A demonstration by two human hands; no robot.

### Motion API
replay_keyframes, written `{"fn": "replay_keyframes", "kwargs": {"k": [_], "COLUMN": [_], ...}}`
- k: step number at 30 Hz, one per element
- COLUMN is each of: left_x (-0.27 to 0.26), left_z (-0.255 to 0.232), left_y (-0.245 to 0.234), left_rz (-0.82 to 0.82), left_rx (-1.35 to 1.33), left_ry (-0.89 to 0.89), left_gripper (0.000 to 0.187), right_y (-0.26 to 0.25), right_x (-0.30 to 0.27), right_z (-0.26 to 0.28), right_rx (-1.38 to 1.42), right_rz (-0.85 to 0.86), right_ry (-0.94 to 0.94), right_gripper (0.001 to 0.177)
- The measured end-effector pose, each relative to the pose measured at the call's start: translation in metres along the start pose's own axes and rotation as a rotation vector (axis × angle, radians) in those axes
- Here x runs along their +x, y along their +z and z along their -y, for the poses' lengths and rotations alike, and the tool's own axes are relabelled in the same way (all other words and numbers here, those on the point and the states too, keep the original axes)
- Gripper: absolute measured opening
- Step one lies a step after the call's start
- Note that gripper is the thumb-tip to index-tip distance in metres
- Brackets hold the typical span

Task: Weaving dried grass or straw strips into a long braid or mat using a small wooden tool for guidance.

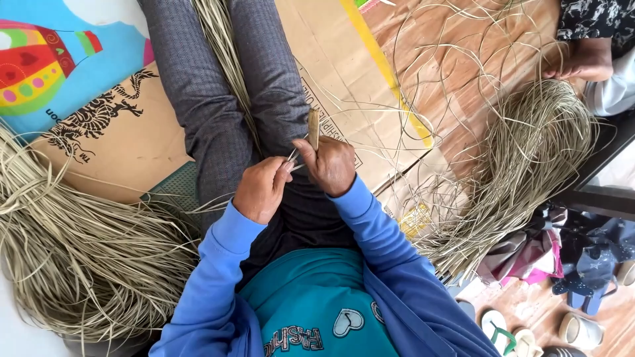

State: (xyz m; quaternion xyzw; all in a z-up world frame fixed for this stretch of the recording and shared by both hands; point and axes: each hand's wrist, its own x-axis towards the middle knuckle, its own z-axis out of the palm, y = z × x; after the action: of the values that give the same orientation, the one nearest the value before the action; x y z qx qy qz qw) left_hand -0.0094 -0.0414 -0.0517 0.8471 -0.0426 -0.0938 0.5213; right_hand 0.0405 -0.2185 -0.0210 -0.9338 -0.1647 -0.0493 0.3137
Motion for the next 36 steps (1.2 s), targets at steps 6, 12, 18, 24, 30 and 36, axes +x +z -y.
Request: {"fn": "replay_keyframes", "kwargs": {"k": [6,12,18,24,30,36], "left_x": [0.0,-0.012,-0.03,-0.049,-0.077,-0.031], "left_z": [-0.005,-0.036,-0.06,-0.058,-0.013,-0.025], "left_y": [0.001,-0.032,-0.096,-0.134,-0.177,-0.098], "left_rz": [-0.021,-0.026,0.07,0.083,0.04,-0.096], "left_rx": [0.136,0.244,0.138,0.009,-0.061,0.008], "left_ry": [0.089,0.19,0.117,-0.104,-0.311,-0.018], "left_gripper": [0.022,0.027,0.029,0.009,0.015,0.02], "right_y": [0.013,0.022,0.028,-0.004,-0.07,-0.059], "right_x": [-0.004,0.0,0.0,-0.009,-0.037,-0.055], "right_z": [-0.008,-0.061,-0.134,-0.2,-0.301,-0.213], "right_rx": [-0.121,-0.278,-0.451,-0.668,-0.747,-0.784], "right_rz": [0.016,-0.064,-0.234,-0.228,-0.117,-0.161], "right_ry": [0.092,0.24,0.311,0.369,0.818,0.556], "right_gripper": [0.059,0.063,0.067,0.065,0.076,0.066]}}
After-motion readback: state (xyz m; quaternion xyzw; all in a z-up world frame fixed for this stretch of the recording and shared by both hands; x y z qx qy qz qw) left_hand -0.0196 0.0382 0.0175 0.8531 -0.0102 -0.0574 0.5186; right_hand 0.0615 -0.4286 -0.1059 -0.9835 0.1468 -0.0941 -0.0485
